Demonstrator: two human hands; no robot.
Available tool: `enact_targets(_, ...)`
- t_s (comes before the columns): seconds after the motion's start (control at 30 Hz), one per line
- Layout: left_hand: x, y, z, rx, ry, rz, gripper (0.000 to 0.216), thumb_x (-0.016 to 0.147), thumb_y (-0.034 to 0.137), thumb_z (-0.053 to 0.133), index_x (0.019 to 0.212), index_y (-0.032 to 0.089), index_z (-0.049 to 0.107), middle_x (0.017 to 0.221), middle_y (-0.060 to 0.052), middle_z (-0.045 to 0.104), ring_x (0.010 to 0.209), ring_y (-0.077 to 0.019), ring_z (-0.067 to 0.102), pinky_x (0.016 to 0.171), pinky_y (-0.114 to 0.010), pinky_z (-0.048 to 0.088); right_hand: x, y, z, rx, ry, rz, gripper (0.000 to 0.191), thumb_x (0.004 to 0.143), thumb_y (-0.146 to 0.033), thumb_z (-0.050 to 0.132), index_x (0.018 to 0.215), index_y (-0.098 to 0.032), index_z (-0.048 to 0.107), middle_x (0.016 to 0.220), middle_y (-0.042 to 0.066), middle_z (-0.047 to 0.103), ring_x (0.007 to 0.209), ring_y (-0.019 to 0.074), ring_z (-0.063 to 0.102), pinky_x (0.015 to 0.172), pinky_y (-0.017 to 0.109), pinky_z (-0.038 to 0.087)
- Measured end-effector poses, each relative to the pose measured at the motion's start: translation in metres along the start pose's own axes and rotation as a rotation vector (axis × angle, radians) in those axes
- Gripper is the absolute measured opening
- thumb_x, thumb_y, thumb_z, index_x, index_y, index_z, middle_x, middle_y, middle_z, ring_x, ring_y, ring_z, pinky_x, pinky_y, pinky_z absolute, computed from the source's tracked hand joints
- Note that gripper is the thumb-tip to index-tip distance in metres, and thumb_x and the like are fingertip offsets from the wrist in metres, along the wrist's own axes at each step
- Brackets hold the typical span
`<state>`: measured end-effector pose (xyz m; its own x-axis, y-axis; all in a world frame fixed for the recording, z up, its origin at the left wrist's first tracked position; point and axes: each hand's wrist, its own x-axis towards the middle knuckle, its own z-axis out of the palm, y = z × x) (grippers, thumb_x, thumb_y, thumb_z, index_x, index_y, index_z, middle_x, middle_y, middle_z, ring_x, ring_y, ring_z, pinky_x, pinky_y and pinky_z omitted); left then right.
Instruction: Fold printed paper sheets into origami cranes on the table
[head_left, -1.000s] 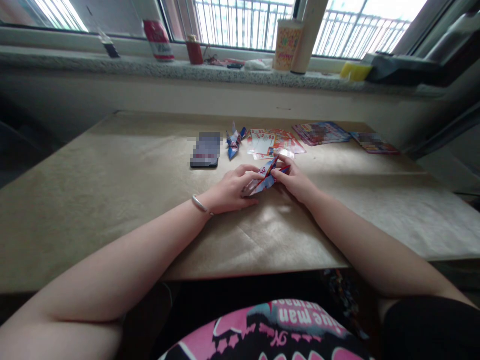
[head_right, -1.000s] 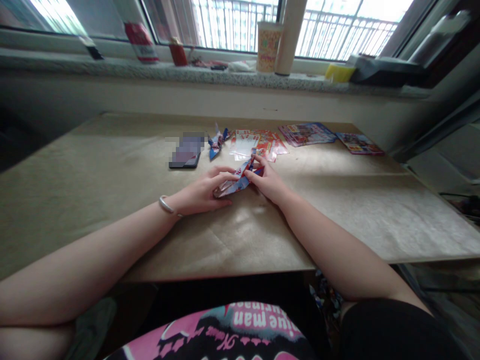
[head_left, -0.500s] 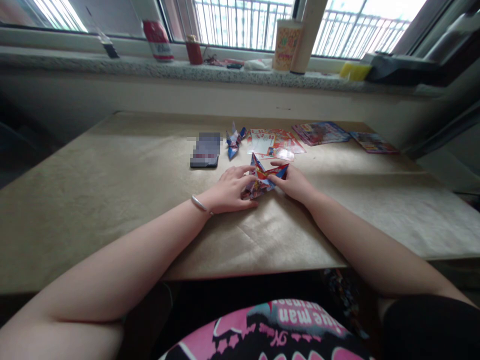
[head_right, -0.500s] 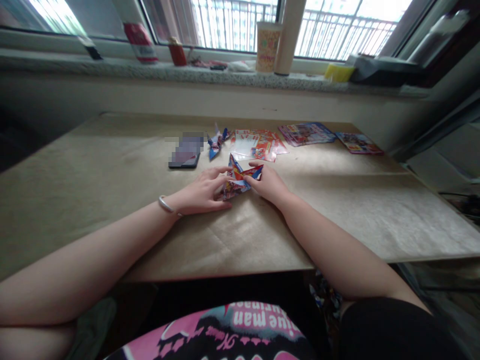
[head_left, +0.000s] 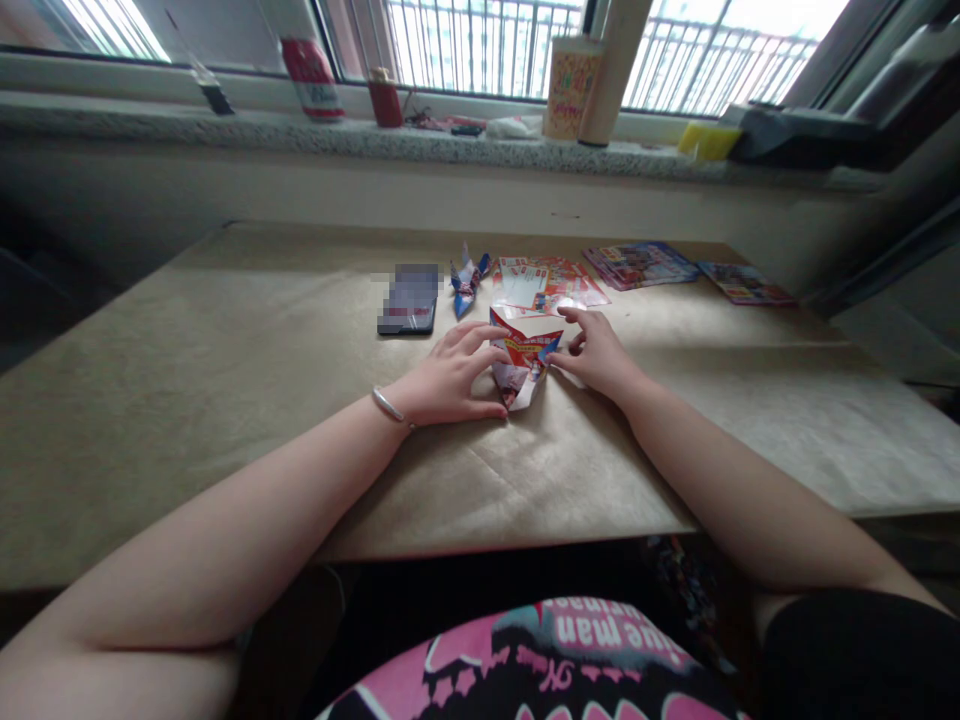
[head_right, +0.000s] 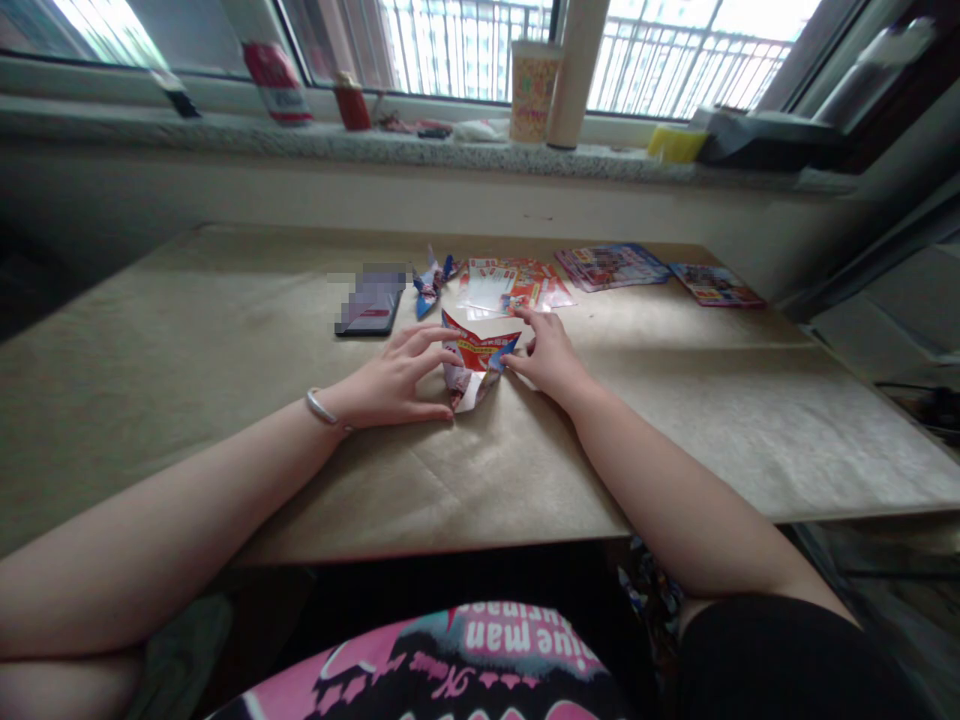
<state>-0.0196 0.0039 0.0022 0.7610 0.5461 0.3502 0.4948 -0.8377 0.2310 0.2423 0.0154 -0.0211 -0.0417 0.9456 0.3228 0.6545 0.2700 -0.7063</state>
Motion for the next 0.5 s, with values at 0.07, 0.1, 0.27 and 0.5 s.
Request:
enact_targets(0.07, 0.0, -0.002, 0.001, 0.0, 0.049, 0.017, 0.043, 0.078, 0.045, 0.072, 0.114, 0.025, 0.06, 0.141, -0.007, 0.049, 0.136, -0.0286, 0.036, 0.116, -0.049, 0.029, -0.001, -0.004, -0.002, -0.087, 0.022, -0.061, 0.045, 0.064, -0.023, 0.078, 0.108, -0.02, 0.066, 0.116, 0.01, 0.054, 0.076, 0.0153, 0.057, 0.076, 0.036, 0.055)
enact_targets(0.1, 0.0, -0.004, 0.002, 0.001, 0.076, 0.019, 0.037, 0.08, 0.043, 0.071, 0.111, 0.024, 0.061, 0.137, -0.007, 0.052, 0.135, -0.0274, 0.038, 0.115, -0.047, 0.03, -0.001, -0.006, -0.002, -0.117, 0.006, -0.103, 0.032, 0.066, -0.022, 0.076, 0.097, -0.019, 0.069, 0.109, 0.009, 0.056, 0.08, 0.017, 0.057, 0.076, 0.036, 0.054)
enact_targets(0.27, 0.002, -0.011, 0.007, -0.036, 0.144, -0.036, 0.024, 0.081, 0.038, 0.07, 0.099, 0.023, 0.066, 0.124, -0.005, 0.063, 0.123, -0.0246, 0.048, 0.11, -0.044, 0.036, -0.003, -0.012, -0.003, -0.159, -0.17, -0.315, 0.011, 0.077, -0.014, 0.063, 0.079, -0.021, 0.071, 0.084, 0.005, 0.064, 0.086, 0.0196, 0.059, 0.08, 0.035, 0.051)
enact_targets(0.5, 0.003, -0.012, 0.005, -0.066, 0.11, -0.15, 0.021, 0.081, 0.04, 0.068, 0.091, 0.021, 0.068, 0.115, -0.006, 0.067, 0.11, -0.0235, 0.056, 0.103, -0.043, 0.04, -0.009, -0.023, -0.012, -0.239, -0.307, -0.335, 0.02, 0.08, -0.022, 0.06, 0.096, -0.02, 0.073, 0.102, 0.008, 0.067, 0.103, 0.0235, 0.059, 0.095, 0.038, 0.045)
